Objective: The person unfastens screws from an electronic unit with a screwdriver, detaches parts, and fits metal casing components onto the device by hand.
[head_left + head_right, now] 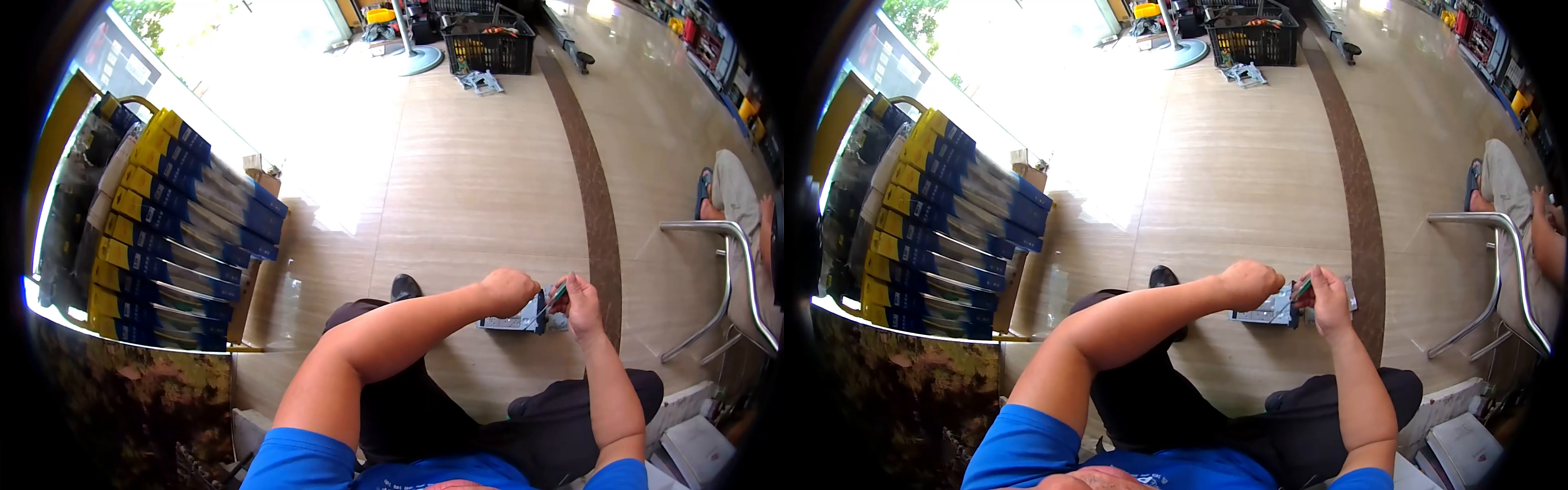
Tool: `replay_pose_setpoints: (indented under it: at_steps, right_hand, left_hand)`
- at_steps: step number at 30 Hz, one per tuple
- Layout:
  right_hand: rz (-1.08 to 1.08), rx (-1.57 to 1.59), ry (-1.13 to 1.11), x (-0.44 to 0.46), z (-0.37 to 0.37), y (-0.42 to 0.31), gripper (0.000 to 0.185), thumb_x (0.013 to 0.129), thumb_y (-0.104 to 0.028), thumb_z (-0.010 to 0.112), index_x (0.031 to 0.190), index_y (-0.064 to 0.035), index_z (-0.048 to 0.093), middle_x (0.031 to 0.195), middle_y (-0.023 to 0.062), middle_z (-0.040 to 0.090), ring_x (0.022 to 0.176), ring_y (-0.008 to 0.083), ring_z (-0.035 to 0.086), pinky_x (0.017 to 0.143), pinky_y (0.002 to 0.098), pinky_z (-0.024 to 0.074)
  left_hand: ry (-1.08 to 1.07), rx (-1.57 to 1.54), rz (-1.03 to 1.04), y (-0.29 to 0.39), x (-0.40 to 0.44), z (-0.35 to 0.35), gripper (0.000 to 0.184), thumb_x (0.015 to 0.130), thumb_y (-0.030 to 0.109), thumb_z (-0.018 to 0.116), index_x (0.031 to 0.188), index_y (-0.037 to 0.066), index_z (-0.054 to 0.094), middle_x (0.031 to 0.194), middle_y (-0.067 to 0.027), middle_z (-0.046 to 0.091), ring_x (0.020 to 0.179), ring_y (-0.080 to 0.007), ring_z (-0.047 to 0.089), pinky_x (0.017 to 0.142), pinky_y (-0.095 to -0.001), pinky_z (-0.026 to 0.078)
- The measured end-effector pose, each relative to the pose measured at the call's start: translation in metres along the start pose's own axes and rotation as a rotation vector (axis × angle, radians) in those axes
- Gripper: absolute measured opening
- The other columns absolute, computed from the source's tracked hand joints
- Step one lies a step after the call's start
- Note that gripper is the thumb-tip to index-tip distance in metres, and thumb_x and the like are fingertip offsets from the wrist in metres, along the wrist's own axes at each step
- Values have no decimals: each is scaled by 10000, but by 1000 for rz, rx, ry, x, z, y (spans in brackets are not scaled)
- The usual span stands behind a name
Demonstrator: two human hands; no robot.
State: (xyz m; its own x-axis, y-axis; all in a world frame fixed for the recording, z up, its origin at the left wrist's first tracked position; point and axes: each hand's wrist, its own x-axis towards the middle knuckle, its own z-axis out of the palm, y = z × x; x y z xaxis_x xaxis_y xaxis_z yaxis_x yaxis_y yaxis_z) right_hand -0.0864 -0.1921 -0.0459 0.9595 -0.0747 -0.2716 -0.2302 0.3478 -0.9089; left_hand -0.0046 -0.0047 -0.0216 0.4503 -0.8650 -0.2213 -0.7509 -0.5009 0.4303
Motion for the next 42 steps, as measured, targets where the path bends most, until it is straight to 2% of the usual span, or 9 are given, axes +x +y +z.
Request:
replay_pose_setpoints:
  at_steps: [5,18,21,28,30,33,37,39,42]
  right_hand:
    - [60,-144,15,-5,6,-8,386,929,-444,591,920,-57,592,593,-22,482,482,61,461,423,211,368]
    - [33,156,-23,-14,-13,-63,158,965,-216,557,945,-61,577,681,69,603,545,160,585,493,294,477]
    - [-108,291,-130,-29,-15,-94,53,939,-102,527,943,-62,562,707,82,607,589,202,599,513,321,484]
    - [-488,484,-426,-84,15,-171,330,929,-130,606,1240,-40,542,921,98,554,696,207,573,606,324,490]
    - [-657,300,-620,-106,30,-192,315,937,-111,576,1230,-5,529,899,118,541,709,229,583,601,368,511]
    - [-818,492,-807,-134,38,-210,210,938,-94,545,1104,34,556,874,156,533,684,259,592,562,410,522]
    - [-921,540,-864,-159,40,-232,143,894,-100,575,788,-11,608,731,130,570,574,216,570,582,314,505]
    - [-977,538,-894,-168,34,-237,161,852,-74,646,748,48,649,750,179,539,591,310,622,452,415,543]
    - [-1033,509,-719,-175,28,-234,114,808,-37,700,734,43,667,747,179,555,611,284,640,486,380,564]
  left_hand:
    - [-77,-7,-20,2,1,-2,179,795,57,580,967,48,630,949,-168,676,942,-350,647,789,-452,522]
    - [-81,-26,-78,4,1,-16,133,812,47,540,931,28,598,937,-171,665,941,-361,627,778,-459,499]
    - [-51,-26,-57,5,1,-21,121,847,80,535,935,22,596,951,-172,666,944,-360,626,776,-457,500]
    - [-55,-23,-28,11,11,-22,144,902,144,526,931,24,600,951,-175,665,943,-368,623,778,-468,497]
    - [-77,-29,-47,13,12,-22,144,899,144,529,933,23,600,953,-174,665,945,-369,622,780,-469,496]
    - [-102,-31,-26,13,11,-21,142,888,145,547,920,18,601,949,-178,662,940,-374,618,770,-474,493]
    - [-143,-41,-79,13,10,-21,141,885,112,528,973,36,608,1000,-159,667,993,-345,618,802,-451,502]
    - [-176,-42,-87,9,11,-14,144,892,125,531,971,34,611,997,-161,666,992,-346,617,802,-452,501]
    - [-171,-30,-78,4,14,-10,158,910,158,542,961,31,622,982,-164,666,981,-353,617,797,-456,499]
